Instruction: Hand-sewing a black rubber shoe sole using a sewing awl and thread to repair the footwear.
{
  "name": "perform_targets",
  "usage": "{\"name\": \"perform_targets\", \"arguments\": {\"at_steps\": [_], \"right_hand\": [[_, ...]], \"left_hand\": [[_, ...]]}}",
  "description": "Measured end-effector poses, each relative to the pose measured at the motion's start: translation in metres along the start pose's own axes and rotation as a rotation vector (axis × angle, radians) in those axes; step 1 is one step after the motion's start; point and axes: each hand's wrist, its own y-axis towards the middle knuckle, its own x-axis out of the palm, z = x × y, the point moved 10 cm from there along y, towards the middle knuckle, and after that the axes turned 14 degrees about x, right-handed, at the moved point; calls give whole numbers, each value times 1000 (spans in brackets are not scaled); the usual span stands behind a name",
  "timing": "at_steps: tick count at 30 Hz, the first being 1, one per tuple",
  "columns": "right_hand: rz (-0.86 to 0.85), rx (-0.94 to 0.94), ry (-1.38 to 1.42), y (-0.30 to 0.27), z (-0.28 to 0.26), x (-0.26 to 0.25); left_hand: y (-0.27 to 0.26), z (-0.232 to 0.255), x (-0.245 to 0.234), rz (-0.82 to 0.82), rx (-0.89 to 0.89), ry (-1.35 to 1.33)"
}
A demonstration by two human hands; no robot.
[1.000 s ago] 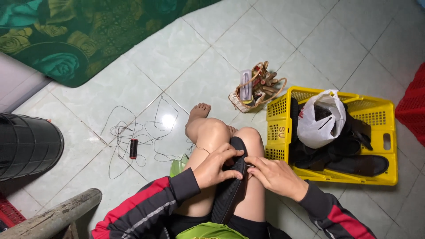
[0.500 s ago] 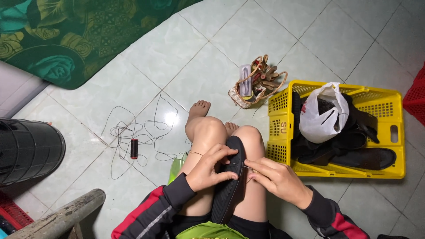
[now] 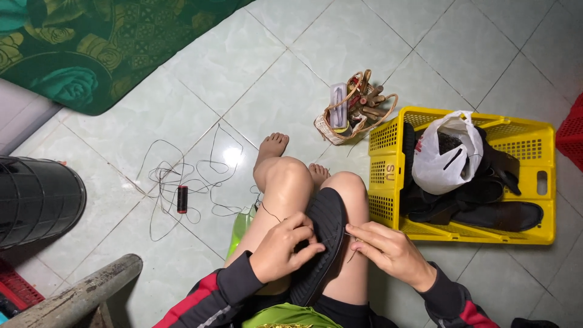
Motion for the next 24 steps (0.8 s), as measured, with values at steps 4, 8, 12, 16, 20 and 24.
{"name": "perform_targets", "arguments": {"at_steps": [4,8,12,16,20,24], "right_hand": [[13,-24,-40,2,-7,-1],[-7,-11,-64,4,-6,-2],[-183,107,-234,5,16,5],[-302,217,-473,0,33,12],[-209,106,-681,3,21,14],[-83,-35,-652,12,3,25]], "left_hand": [[6,3,2,0,-52,-151],[4,-7,7,-50,-82,-90],[-3,-24,22,-47,-85,-134],[-8,-42,31,-38,-145,-211],[-7,-51,38,-62,-147,-237],[-5,-52,39,-51,-155,-296]]}}
